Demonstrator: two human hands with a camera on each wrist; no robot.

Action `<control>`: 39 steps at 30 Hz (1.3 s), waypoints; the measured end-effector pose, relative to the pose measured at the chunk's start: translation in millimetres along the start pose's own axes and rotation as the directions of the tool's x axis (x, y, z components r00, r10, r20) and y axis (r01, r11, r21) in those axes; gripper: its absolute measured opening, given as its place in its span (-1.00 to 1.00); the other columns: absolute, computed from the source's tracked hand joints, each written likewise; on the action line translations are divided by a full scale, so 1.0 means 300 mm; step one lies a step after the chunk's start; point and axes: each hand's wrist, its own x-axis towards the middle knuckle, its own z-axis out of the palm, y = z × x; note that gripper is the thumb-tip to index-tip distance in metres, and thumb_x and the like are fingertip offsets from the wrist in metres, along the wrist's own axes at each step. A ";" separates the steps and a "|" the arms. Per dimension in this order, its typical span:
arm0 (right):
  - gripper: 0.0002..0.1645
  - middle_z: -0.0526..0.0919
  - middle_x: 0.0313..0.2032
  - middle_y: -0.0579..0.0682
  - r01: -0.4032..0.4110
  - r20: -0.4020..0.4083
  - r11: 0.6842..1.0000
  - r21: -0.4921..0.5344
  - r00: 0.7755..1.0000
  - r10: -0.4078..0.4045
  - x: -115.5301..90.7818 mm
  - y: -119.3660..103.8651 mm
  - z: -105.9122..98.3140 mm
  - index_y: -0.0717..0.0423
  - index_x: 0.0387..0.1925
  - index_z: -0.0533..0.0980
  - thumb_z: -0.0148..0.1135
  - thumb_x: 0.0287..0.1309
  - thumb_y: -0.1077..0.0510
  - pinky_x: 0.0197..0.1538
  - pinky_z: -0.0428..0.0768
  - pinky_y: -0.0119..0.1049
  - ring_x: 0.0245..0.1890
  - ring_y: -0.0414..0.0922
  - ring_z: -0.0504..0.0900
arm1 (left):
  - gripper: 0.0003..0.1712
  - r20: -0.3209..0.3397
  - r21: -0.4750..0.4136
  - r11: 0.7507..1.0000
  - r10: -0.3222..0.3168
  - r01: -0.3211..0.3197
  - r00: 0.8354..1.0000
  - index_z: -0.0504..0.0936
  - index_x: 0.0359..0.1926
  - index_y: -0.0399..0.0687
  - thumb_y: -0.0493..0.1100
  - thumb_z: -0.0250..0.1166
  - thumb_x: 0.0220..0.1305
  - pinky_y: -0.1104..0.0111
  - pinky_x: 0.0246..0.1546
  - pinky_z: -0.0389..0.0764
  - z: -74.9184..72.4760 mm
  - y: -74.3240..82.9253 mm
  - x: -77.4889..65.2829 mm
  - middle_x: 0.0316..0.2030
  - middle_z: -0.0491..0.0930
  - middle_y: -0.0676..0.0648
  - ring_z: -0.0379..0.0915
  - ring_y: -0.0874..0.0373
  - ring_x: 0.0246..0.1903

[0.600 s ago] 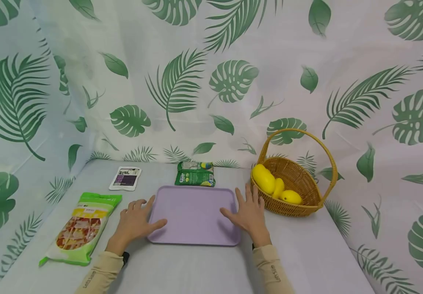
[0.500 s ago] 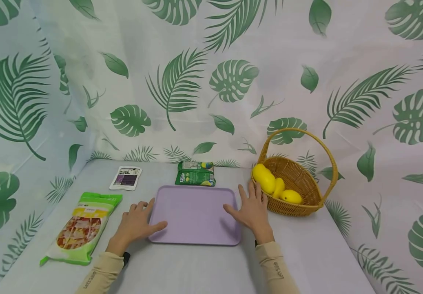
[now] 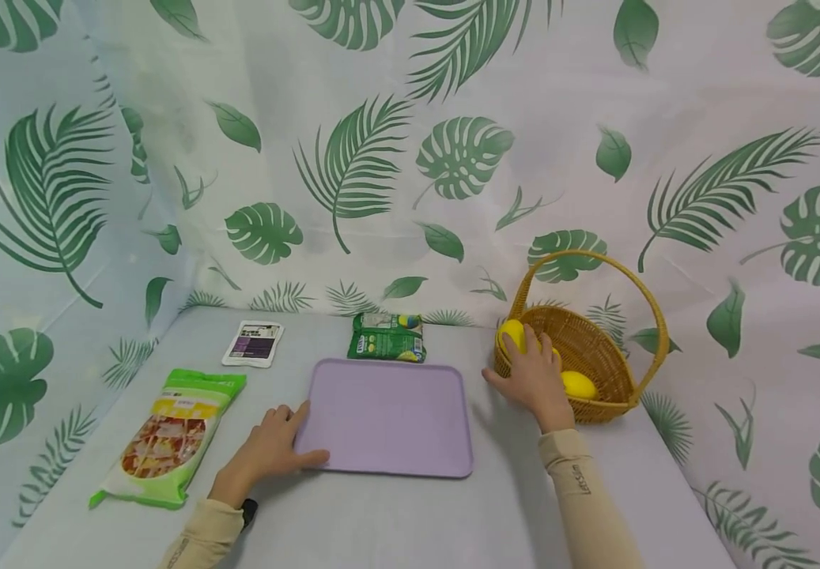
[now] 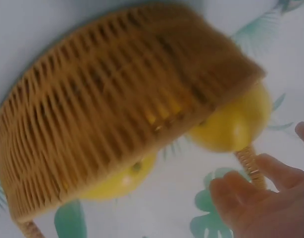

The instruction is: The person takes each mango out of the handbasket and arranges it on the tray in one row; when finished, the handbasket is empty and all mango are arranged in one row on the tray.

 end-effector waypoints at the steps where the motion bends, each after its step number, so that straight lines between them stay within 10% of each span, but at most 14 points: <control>1: 0.00 -0.01 0.49 0.47 -0.005 0.014 1.000 -0.008 1.000 0.005 0.005 0.011 -0.004 0.18 0.49 0.20 0.20 0.26 -0.33 0.30 0.13 0.56 0.43 0.54 -0.02 | 0.25 0.007 0.002 1.000 -0.004 0.004 1.000 0.25 0.48 -0.24 0.45 0.42 -0.02 -0.18 -0.01 0.50 0.000 0.001 -0.004 0.05 0.50 -0.28 0.40 -0.16 0.07; 19: 0.15 0.04 0.44 0.56 -0.103 0.206 0.994 0.022 0.974 0.097 0.097 0.135 -0.037 0.07 0.60 -0.09 -0.21 0.30 -0.59 0.30 0.15 0.57 0.32 0.66 0.12 | 0.35 0.073 -0.070 0.996 -0.056 0.061 0.996 0.12 0.53 -0.26 0.30 0.56 -0.12 -0.26 0.10 0.42 0.005 0.011 -0.043 0.16 0.49 -0.37 0.42 -0.23 0.15; 39: 0.07 0.14 0.38 0.61 -0.094 0.239 0.995 0.039 0.967 0.083 0.131 0.156 -0.008 0.04 0.60 -0.13 -0.13 0.37 -0.48 0.20 0.40 0.44 0.27 0.57 0.30 | 0.34 0.075 -0.055 0.996 -0.072 0.076 0.995 0.15 0.51 -0.29 0.29 0.58 -0.12 -0.27 0.07 0.46 0.010 0.013 -0.039 0.15 0.50 -0.39 0.45 -0.25 0.13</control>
